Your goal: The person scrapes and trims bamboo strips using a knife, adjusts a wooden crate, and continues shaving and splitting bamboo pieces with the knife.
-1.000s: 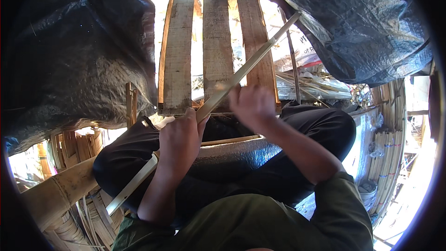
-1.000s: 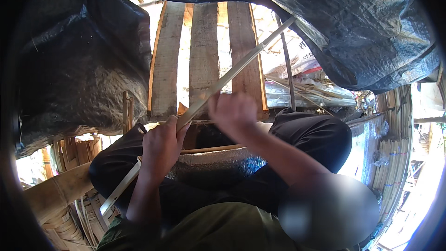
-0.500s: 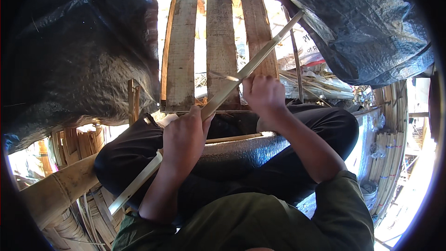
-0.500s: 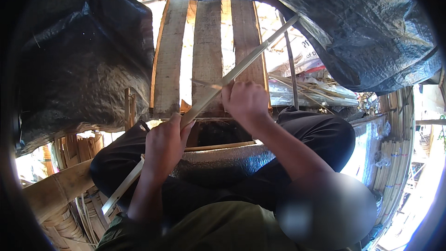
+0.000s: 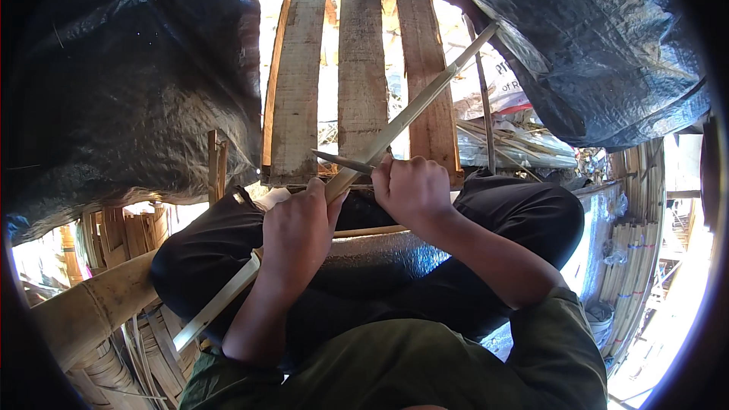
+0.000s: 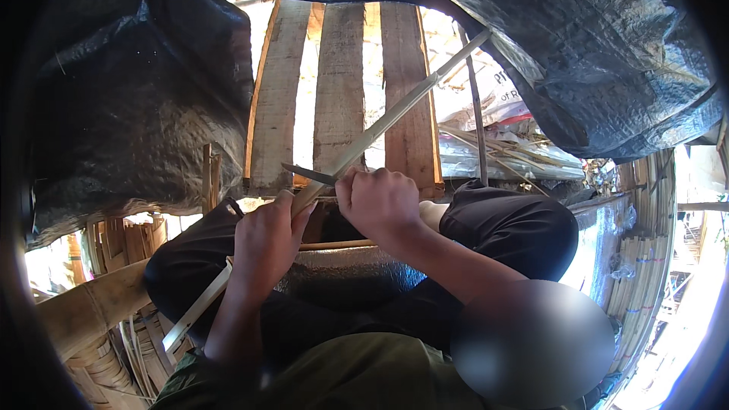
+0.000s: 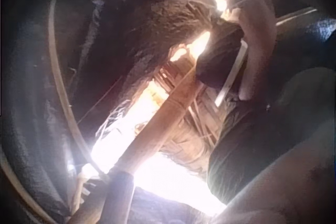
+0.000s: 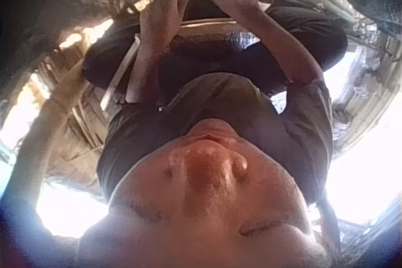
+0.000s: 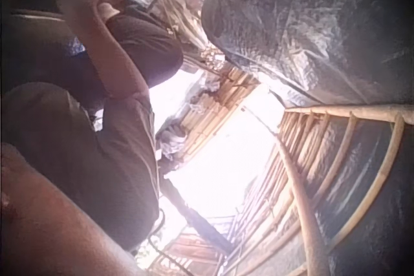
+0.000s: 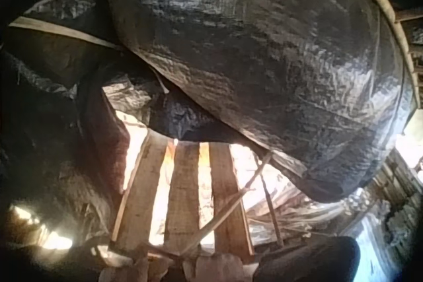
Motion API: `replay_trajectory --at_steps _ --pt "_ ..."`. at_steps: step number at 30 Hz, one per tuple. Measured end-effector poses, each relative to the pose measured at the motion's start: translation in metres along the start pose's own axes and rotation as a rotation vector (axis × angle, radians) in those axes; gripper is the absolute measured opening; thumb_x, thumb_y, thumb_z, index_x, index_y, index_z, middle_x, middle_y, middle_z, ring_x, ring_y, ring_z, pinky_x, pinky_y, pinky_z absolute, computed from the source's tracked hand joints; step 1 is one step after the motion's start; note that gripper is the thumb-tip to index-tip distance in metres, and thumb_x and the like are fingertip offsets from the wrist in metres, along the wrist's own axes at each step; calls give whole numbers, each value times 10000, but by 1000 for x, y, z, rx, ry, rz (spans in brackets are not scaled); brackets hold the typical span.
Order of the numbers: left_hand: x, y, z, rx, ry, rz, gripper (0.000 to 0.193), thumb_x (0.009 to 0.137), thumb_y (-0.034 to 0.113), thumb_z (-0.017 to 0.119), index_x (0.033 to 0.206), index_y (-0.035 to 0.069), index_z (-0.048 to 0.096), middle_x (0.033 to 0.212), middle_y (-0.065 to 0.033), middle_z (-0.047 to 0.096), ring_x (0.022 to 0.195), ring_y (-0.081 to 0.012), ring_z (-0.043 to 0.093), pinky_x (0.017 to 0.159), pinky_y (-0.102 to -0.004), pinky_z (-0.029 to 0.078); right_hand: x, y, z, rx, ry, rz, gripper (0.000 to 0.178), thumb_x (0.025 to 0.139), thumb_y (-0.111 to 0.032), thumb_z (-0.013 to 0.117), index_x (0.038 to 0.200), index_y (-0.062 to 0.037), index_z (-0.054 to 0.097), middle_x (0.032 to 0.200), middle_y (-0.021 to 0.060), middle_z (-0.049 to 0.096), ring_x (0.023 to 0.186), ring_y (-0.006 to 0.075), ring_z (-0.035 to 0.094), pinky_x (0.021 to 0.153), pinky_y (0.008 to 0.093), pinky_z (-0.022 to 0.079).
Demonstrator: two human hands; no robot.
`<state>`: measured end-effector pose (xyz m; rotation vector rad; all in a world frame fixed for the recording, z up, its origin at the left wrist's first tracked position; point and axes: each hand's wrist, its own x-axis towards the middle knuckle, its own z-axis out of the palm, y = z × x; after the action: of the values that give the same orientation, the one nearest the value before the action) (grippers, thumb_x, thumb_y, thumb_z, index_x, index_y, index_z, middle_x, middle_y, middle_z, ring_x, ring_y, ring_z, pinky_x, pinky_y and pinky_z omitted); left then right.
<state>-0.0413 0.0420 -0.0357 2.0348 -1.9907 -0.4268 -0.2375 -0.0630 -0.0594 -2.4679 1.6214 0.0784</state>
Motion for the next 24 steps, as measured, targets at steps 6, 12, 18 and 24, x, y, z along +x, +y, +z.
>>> replay_trajectory --at_steps 6,12,18,24 --pt "2 0 -2 14 17 13 300 1003 319 670 938 34 602 693 -146 667 667 -337 710 594 -433 558 2 -6 -14 65 214 239 393 967 -258 546 655 -37 640 700 247 692 622 418 718 539 517 582" --pt "-1 0 -7 -8 -38 -15 308 1004 320 668 917 35 592 708 -156 679 680 -345 715 614 -448 563 4 -1 -13 5 365 3 437 953 -267 553 577 -53 607 569 190 626 498 325 660 426 436 537" --pt "-2 2 -10 -28 -33 -35 312 1007 322 661 917 30 596 718 -167 679 695 -361 713 638 -458 560 -1 2 7 -147 391 -84 460 972 -278 557 562 -75 609 489 145 579 454 312 631 426 444 528" --pt "-2 2 -16 -17 -52 -28 319 1006 323 664 898 30 596 728 -171 682 705 -366 711 647 -465 555 2 11 13 -10 157 169 390 992 -295 535 691 -71 640 645 177 637 556 330 672 479 482 541"
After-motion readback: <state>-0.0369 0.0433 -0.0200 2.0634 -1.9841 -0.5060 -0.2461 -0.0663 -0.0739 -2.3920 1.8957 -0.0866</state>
